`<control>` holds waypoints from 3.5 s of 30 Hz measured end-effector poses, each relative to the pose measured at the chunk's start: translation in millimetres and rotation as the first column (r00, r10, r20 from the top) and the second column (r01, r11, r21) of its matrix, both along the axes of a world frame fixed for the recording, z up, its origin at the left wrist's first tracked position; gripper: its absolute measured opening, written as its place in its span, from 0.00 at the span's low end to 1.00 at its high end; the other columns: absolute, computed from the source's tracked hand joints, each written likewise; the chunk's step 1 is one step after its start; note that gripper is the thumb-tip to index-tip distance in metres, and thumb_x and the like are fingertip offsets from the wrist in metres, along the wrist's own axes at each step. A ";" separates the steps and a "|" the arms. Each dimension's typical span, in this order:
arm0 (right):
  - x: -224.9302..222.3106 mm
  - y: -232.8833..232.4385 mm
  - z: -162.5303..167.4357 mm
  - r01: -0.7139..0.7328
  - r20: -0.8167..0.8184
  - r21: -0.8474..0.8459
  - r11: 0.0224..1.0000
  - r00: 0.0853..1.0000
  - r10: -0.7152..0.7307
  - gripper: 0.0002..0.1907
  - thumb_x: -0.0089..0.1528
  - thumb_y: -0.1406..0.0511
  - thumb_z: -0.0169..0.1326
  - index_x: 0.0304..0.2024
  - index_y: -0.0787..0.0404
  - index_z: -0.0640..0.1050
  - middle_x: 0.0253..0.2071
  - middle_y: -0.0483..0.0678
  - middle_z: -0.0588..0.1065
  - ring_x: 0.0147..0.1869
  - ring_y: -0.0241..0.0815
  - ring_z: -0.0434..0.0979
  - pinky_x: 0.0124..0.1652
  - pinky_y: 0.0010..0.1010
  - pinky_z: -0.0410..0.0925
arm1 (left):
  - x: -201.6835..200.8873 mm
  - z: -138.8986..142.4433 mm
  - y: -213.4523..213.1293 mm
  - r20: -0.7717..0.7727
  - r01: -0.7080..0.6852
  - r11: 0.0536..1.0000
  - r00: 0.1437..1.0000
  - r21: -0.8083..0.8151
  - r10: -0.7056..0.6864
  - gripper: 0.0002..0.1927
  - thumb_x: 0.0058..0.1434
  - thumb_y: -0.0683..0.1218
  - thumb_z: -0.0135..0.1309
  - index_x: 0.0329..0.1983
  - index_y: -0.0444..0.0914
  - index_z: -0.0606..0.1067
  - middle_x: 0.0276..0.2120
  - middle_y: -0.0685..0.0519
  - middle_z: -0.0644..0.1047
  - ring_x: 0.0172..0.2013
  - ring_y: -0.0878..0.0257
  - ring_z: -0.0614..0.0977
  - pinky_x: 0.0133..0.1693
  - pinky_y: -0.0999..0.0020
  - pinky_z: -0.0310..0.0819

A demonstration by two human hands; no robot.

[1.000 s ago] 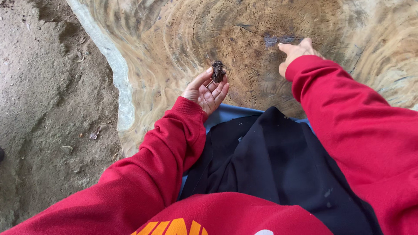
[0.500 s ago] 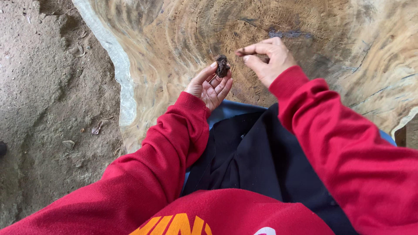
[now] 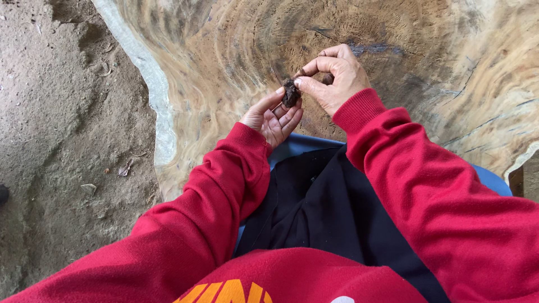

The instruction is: The person sits holding a lump of dark fibrous filler and presses it by hand into a crack in a large wood slab, smearing it along the crack with a finger. They then carry the filler to a wooden plank on a bench and continue pressing filler into the plank's crack.

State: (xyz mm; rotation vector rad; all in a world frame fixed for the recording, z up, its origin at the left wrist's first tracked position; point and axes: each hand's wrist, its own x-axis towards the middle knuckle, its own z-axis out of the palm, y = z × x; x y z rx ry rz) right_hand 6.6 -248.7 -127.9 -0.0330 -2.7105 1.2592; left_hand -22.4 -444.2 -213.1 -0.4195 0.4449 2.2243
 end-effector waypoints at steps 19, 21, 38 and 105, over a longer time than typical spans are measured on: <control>-12.8 102.2 -14.9 0.483 0.210 -0.110 0.868 0.865 -0.455 0.12 0.63 0.58 0.65 0.46 0.55 0.85 0.33 0.39 0.79 0.31 0.29 0.74 0.35 0.27 0.69 | 1.7 -0.5 1.5 0.015 0.023 0.999 1.000 0.025 -0.024 0.13 0.65 0.44 0.59 0.51 0.36 0.75 0.45 0.47 0.82 0.48 0.55 0.84 0.54 0.57 0.81; -19.2 123.7 -18.8 0.506 0.064 0.041 0.861 0.859 -0.508 0.12 0.62 0.58 0.68 0.44 0.56 0.85 0.35 0.40 0.80 0.35 0.30 0.77 0.41 0.27 0.71 | 2.1 -0.6 1.7 0.018 0.022 0.999 1.000 0.040 -0.023 0.14 0.65 0.44 0.59 0.51 0.36 0.75 0.46 0.46 0.82 0.48 0.55 0.84 0.54 0.58 0.81; -27.1 131.1 -44.5 0.351 -0.357 0.613 0.708 0.922 -0.148 0.07 0.59 0.63 0.71 0.37 0.49 0.83 0.54 0.45 0.69 0.58 0.46 0.72 0.59 0.48 0.57 | 6.3 -2.7 1.8 0.025 0.012 0.999 1.000 0.051 -0.014 0.15 0.65 0.44 0.59 0.53 0.35 0.75 0.47 0.46 0.82 0.49 0.55 0.84 0.55 0.57 0.80; -9.7 122.6 -38.9 0.135 0.330 0.645 0.752 0.839 -0.434 0.40 0.57 0.65 0.55 0.73 0.39 0.66 0.60 0.60 0.66 0.66 0.59 0.64 0.66 0.51 0.50 | 10.0 -1.1 10.0 0.031 0.012 0.999 0.999 0.035 -0.013 0.15 0.65 0.44 0.59 0.52 0.35 0.75 0.47 0.47 0.82 0.48 0.55 0.84 0.55 0.57 0.80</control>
